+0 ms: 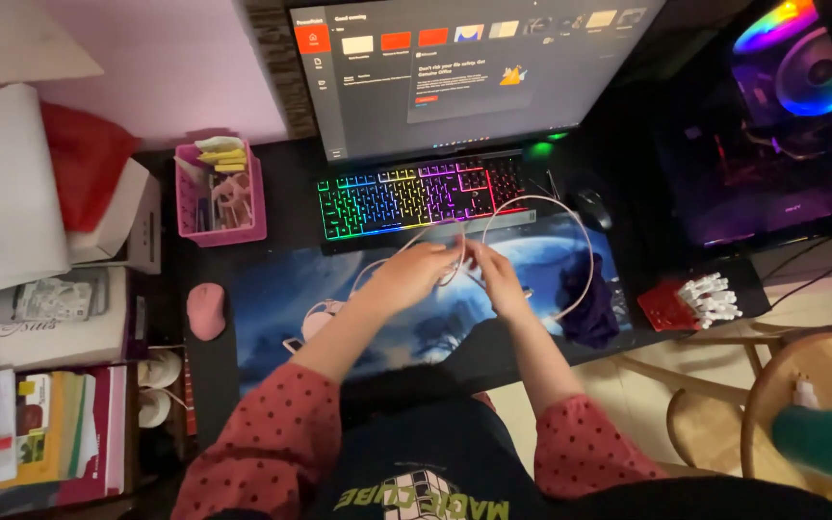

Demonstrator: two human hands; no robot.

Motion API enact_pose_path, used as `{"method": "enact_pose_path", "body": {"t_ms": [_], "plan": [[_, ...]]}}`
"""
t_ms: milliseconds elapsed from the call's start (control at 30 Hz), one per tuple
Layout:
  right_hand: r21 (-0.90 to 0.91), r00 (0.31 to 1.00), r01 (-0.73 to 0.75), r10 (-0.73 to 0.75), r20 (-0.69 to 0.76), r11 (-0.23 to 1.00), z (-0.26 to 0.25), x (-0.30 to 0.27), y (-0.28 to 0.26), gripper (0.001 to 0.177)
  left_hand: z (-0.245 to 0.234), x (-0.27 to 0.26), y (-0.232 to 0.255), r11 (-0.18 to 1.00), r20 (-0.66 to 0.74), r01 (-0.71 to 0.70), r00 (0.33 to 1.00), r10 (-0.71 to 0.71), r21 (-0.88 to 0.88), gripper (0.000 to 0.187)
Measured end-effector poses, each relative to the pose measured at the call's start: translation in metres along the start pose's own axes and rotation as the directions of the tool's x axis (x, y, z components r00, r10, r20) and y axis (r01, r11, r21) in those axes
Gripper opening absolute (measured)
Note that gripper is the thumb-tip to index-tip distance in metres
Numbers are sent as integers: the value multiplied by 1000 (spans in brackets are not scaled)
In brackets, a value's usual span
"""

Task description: Tidying and cleaning a computer desk surface, including moving the keyboard, wiping the mat, and organizing cables.

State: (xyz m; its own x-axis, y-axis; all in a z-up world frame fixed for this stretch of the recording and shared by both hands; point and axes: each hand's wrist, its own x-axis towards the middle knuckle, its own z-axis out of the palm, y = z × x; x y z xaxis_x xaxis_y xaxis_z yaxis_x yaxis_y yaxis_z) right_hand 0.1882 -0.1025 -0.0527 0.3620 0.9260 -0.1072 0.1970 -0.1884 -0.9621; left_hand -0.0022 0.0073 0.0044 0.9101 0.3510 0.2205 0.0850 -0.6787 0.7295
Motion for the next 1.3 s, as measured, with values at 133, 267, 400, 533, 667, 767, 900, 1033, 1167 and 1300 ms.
{"method": "enact_pose_path", "body": {"t_ms": [133,267,400,533,667,767,900,1033,1167,1300], "plan": [[75,989,-128,133,-64,989,18,7,-38,26,-6,7,-10,996,62,56,997,-51,-69,7],[3,968,-150,148,-201,989,4,7,-27,28,-31,-8,-33,958,-140,173,968,-208,-230,11],[-385,963,65,-158,-216,921,-23,-16,6,10,-57,-61,-92,755,-357,227,774,-524,-615,18],[-381,972,-156,73,-224,911,-21,-41,32,18,-74,-103,-99,1,-342,-409,762,-550,-912,8],[-203,983,-126,94,-161,971,-12,-45,36,12,-87,-121,-99,32,-316,-366,754,-576,-930,43],[-142,985,-43,18,-171,989,-7,-42,26,15,-101,-119,-103,227,-326,-237,762,-560,-945,53],[-90,989,87,-97,-114,992,-6,-37,25,16,-163,-90,-15,847,-331,136,879,-342,-514,40],[-48,980,167,-171,-102,985,5,-41,9,14,-137,-41,65,863,-440,303,892,-107,405,66],[-55,965,226,-232,-123,972,16,-43,-18,14,-19,-12,25,823,-124,-42,983,135,567,50],[-151,947,237,-263,-186,960,15,-44,-38,14,0,-15,-9,921,180,8,980,-85,390,17]]}}
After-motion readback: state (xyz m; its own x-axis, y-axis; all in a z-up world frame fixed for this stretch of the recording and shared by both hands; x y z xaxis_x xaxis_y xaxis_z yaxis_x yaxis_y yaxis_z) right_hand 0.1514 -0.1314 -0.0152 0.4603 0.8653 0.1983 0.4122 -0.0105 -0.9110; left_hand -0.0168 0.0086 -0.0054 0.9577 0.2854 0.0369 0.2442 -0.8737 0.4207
